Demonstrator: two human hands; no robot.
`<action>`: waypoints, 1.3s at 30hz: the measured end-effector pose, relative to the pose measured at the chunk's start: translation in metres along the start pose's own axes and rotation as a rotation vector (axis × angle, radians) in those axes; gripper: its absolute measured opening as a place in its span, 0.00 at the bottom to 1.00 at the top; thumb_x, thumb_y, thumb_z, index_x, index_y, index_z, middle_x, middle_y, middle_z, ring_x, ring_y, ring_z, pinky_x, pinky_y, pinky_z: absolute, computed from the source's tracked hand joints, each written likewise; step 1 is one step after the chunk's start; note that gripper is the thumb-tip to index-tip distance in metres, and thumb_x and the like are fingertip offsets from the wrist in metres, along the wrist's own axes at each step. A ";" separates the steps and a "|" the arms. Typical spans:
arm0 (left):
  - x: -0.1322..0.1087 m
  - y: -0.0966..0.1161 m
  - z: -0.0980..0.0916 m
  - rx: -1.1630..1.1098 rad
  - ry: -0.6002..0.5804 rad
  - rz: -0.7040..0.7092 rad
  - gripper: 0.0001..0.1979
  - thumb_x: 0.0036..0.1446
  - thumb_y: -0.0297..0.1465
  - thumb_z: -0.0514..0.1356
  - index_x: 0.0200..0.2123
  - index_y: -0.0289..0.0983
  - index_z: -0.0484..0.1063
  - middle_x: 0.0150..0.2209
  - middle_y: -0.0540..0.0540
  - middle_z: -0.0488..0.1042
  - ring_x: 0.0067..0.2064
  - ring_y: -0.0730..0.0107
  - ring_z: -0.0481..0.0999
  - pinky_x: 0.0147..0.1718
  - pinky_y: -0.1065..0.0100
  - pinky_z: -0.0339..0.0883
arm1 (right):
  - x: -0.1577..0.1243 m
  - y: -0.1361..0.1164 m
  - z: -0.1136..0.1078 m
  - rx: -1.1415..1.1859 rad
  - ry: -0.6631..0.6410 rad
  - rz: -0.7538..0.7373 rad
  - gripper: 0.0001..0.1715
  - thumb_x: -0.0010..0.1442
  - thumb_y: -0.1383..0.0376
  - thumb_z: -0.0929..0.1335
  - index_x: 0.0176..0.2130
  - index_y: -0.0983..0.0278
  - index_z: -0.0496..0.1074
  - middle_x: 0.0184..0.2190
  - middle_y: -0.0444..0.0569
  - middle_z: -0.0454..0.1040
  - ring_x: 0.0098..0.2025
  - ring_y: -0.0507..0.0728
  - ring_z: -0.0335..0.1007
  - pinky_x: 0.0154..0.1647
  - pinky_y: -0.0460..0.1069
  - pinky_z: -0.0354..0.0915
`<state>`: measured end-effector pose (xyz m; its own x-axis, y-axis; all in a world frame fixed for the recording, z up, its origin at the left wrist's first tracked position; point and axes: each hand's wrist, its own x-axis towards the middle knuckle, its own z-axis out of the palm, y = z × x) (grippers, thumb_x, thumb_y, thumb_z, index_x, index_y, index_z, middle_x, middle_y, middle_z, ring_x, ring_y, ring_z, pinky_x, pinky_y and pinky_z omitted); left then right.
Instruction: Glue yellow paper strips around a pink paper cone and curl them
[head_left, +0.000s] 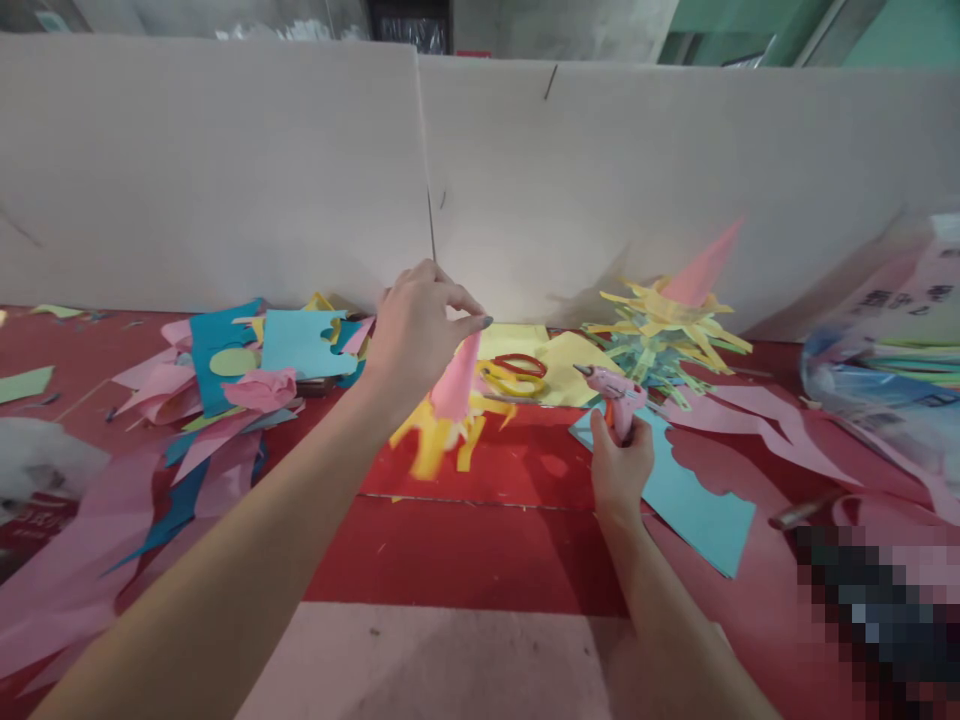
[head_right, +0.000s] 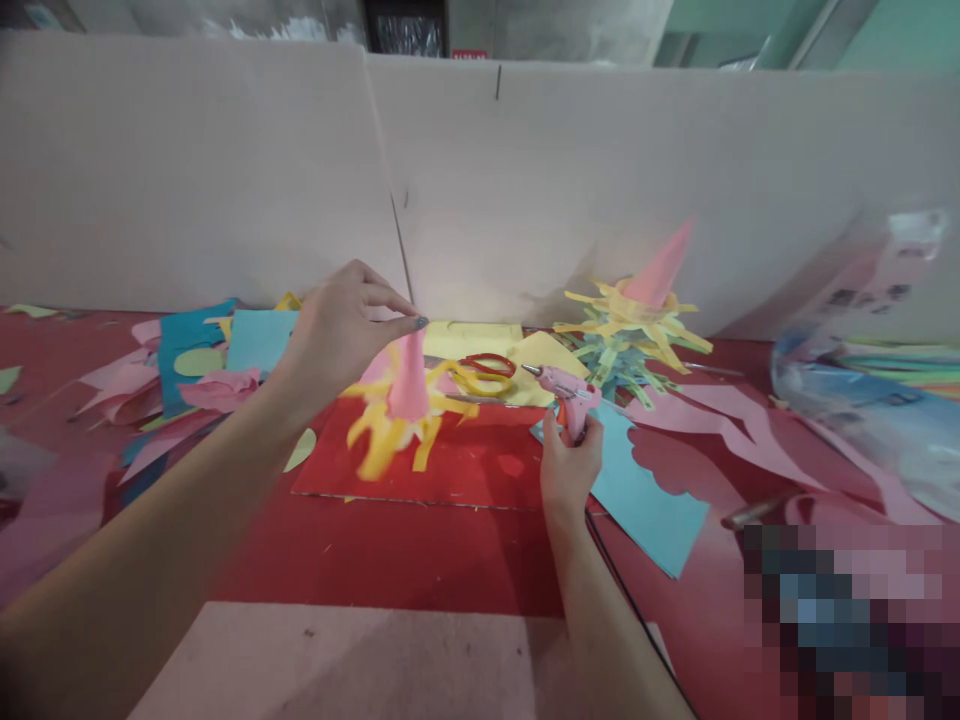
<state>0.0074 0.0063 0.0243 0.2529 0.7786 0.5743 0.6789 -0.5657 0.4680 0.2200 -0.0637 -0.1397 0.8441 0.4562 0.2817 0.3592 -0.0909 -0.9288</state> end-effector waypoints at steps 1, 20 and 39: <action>0.000 0.002 -0.001 0.013 0.007 -0.007 0.05 0.50 0.35 0.63 0.27 0.39 0.75 0.34 0.48 0.67 0.41 0.64 0.68 0.46 0.59 0.61 | 0.000 0.000 0.000 0.001 0.001 -0.003 0.18 0.48 0.54 0.69 0.31 0.64 0.64 0.23 0.38 0.58 0.26 0.50 0.53 0.29 0.47 0.54; 0.001 0.009 -0.005 0.003 0.086 -0.032 0.07 0.47 0.35 0.64 0.23 0.38 0.72 0.32 0.48 0.68 0.37 0.65 0.68 0.45 0.58 0.59 | -0.001 -0.001 0.000 0.011 -0.015 0.016 0.17 0.49 0.54 0.69 0.30 0.64 0.63 0.22 0.37 0.56 0.25 0.50 0.51 0.28 0.46 0.53; 0.002 0.008 -0.003 -0.164 0.030 -0.054 0.03 0.51 0.32 0.60 0.27 0.40 0.73 0.35 0.48 0.72 0.40 0.65 0.71 0.46 0.62 0.62 | -0.001 -0.001 0.000 0.008 -0.003 -0.011 0.19 0.48 0.53 0.69 0.31 0.65 0.65 0.23 0.38 0.58 0.26 0.50 0.52 0.30 0.47 0.54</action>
<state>0.0112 0.0021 0.0317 0.1966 0.8019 0.5642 0.5690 -0.5619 0.6004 0.2188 -0.0637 -0.1391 0.8389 0.4601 0.2908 0.3650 -0.0793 -0.9276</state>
